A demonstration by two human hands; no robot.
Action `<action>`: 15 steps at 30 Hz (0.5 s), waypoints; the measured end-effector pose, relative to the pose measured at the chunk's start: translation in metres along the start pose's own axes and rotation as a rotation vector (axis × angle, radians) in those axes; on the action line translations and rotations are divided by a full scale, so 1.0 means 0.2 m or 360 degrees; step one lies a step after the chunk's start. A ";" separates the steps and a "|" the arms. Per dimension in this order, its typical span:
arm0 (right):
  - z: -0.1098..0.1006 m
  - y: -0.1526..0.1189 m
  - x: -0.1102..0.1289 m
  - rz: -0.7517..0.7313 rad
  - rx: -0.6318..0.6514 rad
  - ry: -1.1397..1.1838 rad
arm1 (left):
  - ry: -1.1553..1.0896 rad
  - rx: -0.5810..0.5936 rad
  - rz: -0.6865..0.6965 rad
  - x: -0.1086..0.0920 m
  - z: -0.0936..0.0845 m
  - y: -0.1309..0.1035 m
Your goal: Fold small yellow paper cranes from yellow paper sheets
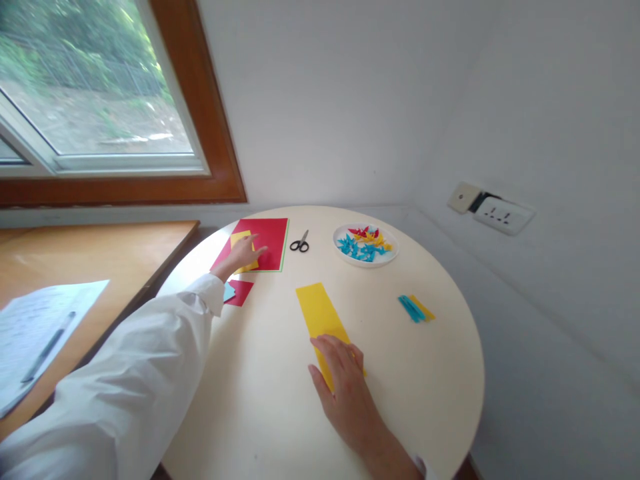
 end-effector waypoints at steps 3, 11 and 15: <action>0.00 0.00 0.00 -0.0013 -0.0013 -0.0003 | -0.0015 0.0184 0.0195 -0.13 0.12 -0.03; -0.01 0.00 0.00 0.0026 -0.0025 0.0006 | -0.0021 0.0346 0.0233 -0.15 0.27 -0.08; -0.01 0.00 0.00 0.0004 -0.0031 0.0015 | -0.0039 0.0269 0.0243 -0.13 0.26 -0.08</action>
Point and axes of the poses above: each hand's wrist, its own y-axis towards the middle knuckle, its own z-axis out of the palm, x = y × z, the point moved 8 cm from there along y, towards the middle knuckle
